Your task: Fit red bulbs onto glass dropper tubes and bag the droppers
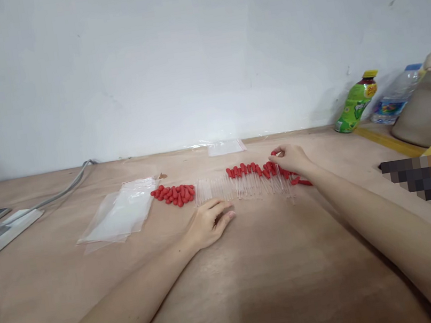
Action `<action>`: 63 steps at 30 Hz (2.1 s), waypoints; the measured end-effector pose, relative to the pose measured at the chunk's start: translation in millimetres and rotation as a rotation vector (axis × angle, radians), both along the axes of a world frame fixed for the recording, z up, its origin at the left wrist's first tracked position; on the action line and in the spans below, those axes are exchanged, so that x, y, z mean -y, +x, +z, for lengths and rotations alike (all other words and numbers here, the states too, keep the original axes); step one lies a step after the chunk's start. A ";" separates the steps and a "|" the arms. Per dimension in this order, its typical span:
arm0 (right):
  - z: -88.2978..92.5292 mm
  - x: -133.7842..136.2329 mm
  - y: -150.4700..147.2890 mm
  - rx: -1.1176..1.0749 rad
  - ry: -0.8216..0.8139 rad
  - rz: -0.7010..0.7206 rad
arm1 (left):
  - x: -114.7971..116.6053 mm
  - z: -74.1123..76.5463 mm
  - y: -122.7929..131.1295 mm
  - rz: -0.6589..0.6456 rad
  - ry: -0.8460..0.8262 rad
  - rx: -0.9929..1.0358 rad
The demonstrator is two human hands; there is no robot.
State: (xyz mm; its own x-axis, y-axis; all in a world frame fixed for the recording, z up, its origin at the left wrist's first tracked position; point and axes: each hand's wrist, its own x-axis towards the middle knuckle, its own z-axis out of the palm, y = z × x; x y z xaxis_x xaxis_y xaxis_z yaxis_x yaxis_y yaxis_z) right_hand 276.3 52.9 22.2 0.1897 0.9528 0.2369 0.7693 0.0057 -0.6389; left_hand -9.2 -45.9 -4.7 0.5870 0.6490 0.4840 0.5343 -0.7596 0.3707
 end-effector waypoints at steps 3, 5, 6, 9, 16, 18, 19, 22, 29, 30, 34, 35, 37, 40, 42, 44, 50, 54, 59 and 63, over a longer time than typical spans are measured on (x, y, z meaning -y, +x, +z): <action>-9.1 1.5 -5.3 0.153 0.085 -0.013 | -0.1 -0.1 -0.1 0.004 0.002 -0.012; -10.6 6.4 -11.8 0.218 0.153 0.006 | -0.2 -0.2 0.1 0.006 0.003 -0.015; -10.7 10.1 -16.0 0.237 0.176 0.043 | -0.2 -0.3 0.2 0.006 0.004 -0.015; -11.2 23.4 -29.1 0.285 0.164 0.210 | -0.4 -0.5 0.3 0.003 0.006 -0.013; -15.2 40.8 -30.4 0.336 0.053 0.219 | -0.6 -0.9 0.1 -0.014 0.011 -0.026; -12.9 44.4 -31.3 0.355 0.031 0.206 | -0.6 -0.7 0.6 -0.017 0.013 -0.030; -11.2 46.5 -33.4 0.383 0.018 0.203 | -0.6 -0.5 0.9 -0.018 0.016 -0.031; -5.1 52.2 -44.7 0.503 -0.045 0.174 | -0.6 0.0 1.3 -0.020 0.025 -0.032; 6.4 53.7 -71.0 0.619 -0.266 0.096 | -0.1 0.3 0.6 -0.027 0.038 -0.040; 7.3 53.4 -73.6 0.623 -0.286 0.089 | 0.0 0.2 0.6 -0.029 0.038 -0.040; 6.6 53.0 -80.9 0.610 -0.350 0.060 | -0.2 -0.5 0.8 -0.027 0.027 -0.046; 5.6 53.1 -81.5 0.604 -0.355 0.055 | -0.3 -0.6 0.9 -0.024 0.026 -0.045; 4.2 53.4 -80.7 0.591 -0.349 0.051 | -0.2 -0.3 0.9 -0.023 0.024 -0.041; 7.8 54.7 -75.1 0.550 -0.369 0.077 | 0.8 1.1 1.0 -0.030 0.016 -0.025; 14.1 57.0 -70.8 0.485 -0.403 0.116 | 1.1 1.9 1.2 -0.035 -0.002 -0.004; 20.2 61.6 -69.3 0.401 -0.398 0.187 | 0.0 1.6 1.8 -0.007 -0.052 0.042; 15.4 92.4 -98.3 0.264 -0.138 0.458 | -8.0 -1.4 8.8 0.131 -0.515 0.444; -1.8 112.1 -127.6 0.224 0.060 0.557 | -5.7 2.8 14.7 0.001 -0.731 0.666; -6.9 102.4 -114.5 0.195 0.224 0.554 | -7.7 3.7 11.1 0.063 -0.821 0.910; 11.4 70.3 -48.2 0.278 0.047 0.409 | -14.6 -2.1 4.3 0.124 -0.734 0.902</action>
State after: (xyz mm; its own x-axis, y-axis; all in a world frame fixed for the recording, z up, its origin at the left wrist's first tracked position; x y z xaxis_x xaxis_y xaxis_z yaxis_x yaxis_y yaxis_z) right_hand 228.1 -17.4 33.6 -0.2741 0.9231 0.2698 0.8390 0.3667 -0.4021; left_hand -4.9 -31.3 -6.8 0.1349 0.9747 0.1783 -0.0911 -0.1670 0.9817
